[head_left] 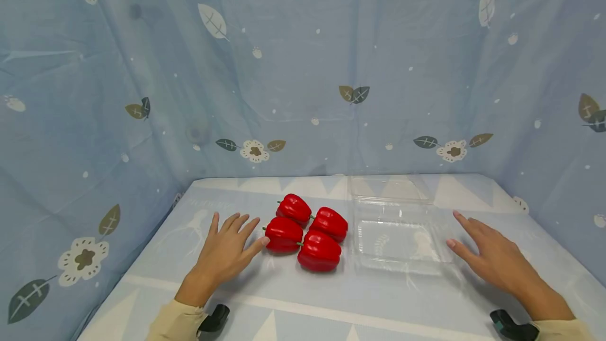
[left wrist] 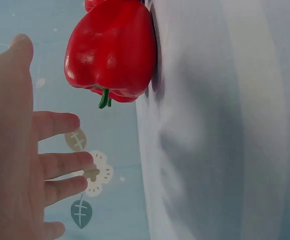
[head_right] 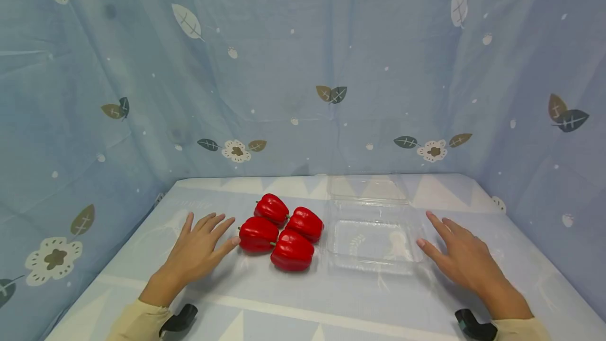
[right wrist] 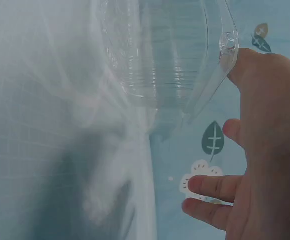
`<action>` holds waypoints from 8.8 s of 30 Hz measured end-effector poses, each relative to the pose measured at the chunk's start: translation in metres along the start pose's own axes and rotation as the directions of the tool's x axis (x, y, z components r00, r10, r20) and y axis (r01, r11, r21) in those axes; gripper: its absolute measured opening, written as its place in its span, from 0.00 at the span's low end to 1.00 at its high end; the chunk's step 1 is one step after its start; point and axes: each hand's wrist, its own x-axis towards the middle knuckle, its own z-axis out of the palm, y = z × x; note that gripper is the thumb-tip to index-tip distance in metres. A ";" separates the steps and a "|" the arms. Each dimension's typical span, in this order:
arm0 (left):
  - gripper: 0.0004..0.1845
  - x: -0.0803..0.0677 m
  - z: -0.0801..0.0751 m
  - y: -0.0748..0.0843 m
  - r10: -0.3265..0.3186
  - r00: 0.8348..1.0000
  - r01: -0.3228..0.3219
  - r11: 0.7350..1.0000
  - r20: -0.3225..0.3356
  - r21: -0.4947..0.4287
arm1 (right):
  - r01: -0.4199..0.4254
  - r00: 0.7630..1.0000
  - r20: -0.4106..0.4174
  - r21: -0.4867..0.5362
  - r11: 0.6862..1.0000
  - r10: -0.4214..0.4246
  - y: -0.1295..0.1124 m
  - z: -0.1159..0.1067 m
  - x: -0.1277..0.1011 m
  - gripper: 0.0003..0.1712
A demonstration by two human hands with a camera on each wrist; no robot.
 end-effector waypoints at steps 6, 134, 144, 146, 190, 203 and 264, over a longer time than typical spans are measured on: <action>0.36 0.002 0.001 0.002 -0.017 0.998 0.011 0.995 -0.058 -0.094 | -0.006 0.999 0.036 0.206 0.978 -0.001 -0.002 0.006 -0.001 0.42; 0.43 0.026 0.017 0.101 0.052 0.996 0.035 0.516 0.072 -0.856 | 0.026 0.999 0.009 0.561 0.827 -0.038 -0.015 0.028 -0.010 0.39; 0.43 0.019 -0.014 0.116 0.009 0.993 0.105 0.369 0.117 -0.924 | 0.007 1.000 0.013 0.566 0.824 -0.018 -0.018 0.028 -0.008 0.40; 0.43 0.018 -0.015 0.117 -0.009 0.991 0.126 0.336 0.131 -0.933 | 0.004 1.000 0.014 0.558 0.830 -0.014 -0.019 0.027 -0.008 0.41; 0.42 0.023 0.017 0.106 -0.012 0.979 0.206 0.056 0.205 -0.977 | 0.036 0.999 -0.015 0.537 0.843 -0.033 -0.020 0.030 -0.009 0.37; 0.40 0.038 0.010 0.128 -0.002 0.974 0.225 0.058 0.225 -0.973 | 0.013 1.000 0.007 0.481 0.876 -0.019 -0.019 0.027 -0.010 0.37; 0.44 0.108 0.011 0.199 0.057 0.948 0.312 0.033 0.313 -0.950 | -0.015 1.000 0.023 0.509 0.860 0.004 -0.016 0.032 -0.008 0.38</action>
